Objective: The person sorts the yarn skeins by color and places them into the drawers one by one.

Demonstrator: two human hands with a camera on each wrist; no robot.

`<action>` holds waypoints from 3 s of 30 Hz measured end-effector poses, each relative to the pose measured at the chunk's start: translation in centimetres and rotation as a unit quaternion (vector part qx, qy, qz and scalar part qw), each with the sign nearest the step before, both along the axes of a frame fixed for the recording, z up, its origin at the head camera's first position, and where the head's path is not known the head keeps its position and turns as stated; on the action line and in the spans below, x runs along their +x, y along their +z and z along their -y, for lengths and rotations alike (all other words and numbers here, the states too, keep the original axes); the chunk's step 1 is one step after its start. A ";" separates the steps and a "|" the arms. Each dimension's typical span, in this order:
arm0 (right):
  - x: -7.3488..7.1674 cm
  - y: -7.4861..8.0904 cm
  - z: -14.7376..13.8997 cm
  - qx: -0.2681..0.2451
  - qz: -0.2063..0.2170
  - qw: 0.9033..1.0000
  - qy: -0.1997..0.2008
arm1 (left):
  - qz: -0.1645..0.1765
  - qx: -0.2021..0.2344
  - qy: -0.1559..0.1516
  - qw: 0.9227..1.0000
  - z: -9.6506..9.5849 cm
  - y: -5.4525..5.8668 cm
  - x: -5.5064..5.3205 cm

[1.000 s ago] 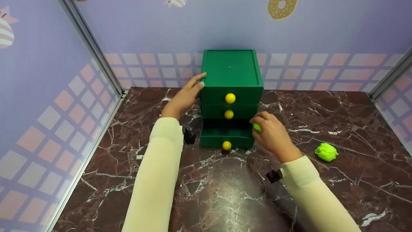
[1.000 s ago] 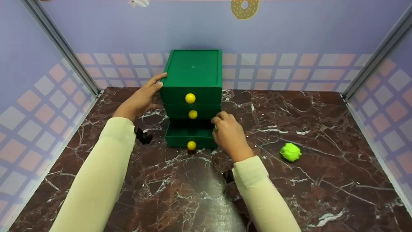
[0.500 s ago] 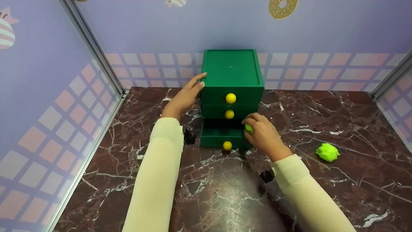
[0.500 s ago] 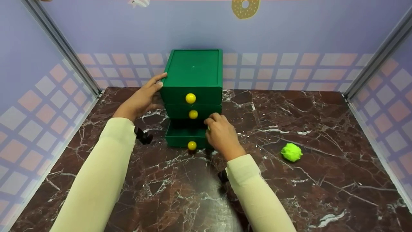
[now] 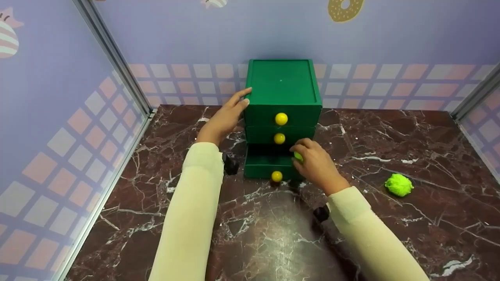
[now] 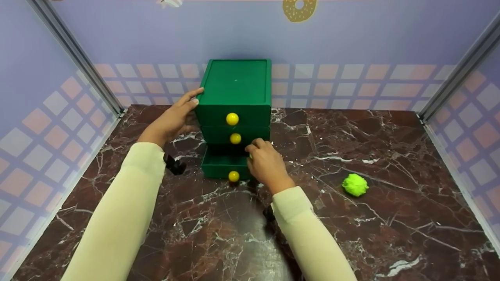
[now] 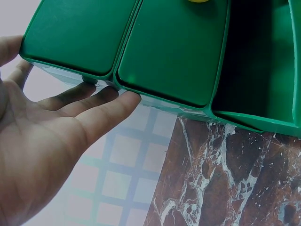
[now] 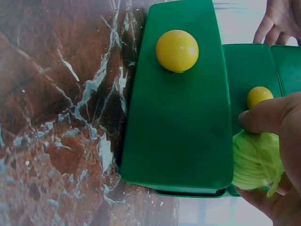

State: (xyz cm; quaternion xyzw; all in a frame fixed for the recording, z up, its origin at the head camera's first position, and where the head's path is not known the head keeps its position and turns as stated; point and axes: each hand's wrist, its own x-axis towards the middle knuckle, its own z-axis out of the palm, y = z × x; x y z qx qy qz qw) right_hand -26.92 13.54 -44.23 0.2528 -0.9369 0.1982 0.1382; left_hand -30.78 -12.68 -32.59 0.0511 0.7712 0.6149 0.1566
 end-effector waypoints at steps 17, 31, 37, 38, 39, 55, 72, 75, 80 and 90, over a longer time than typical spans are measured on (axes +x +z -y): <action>0.1 -0.2 0.2 -0.001 -0.003 1.000 0.001 | 0.002 -0.002 0.000 1.000 0.0 0.1 0.1; 0.5 0.3 -0.7 -0.019 -0.016 1.000 0.005 | 0.006 0.002 0.000 1.000 -0.1 0.2 0.1; 0.7 0.5 -1.0 -0.027 -0.012 1.000 0.001 | 0.004 0.013 0.002 1.000 -0.1 0.0 0.0; 0.8 0.6 -1.0 -0.028 -0.013 1.000 0.000 | 0.004 0.013 0.002 1.000 -0.1 0.0 0.0; 0.8 0.7 -1.1 -0.028 -0.013 1.000 -0.002 | 0.004 0.013 0.002 1.000 -0.1 0.0 0.0; 1.1 1.0 -2.8 -0.034 -0.045 0.998 -0.011 | 0.004 -0.006 -0.003 1.000 -0.2 0.4 0.2; 1.0 0.4 -6.3 -0.050 -0.060 0.997 -0.028 | 0.006 -0.002 0.000 1.000 0.0 -0.2 -0.3; 1.1 0.2 -6.9 -0.049 -0.060 0.996 -0.034 | -0.001 0.001 0.002 1.000 0.1 -0.9 -0.9; 1.2 -0.1 -7.6 -0.044 -0.061 0.996 -0.040 | -0.012 0.008 0.007 1.000 0.2 -1.9 -1.5; 1.4 -0.9 -9.4 -0.031 -0.046 0.996 -0.064 | -0.013 0.015 0.008 1.000 0.2 -2.0 -1.5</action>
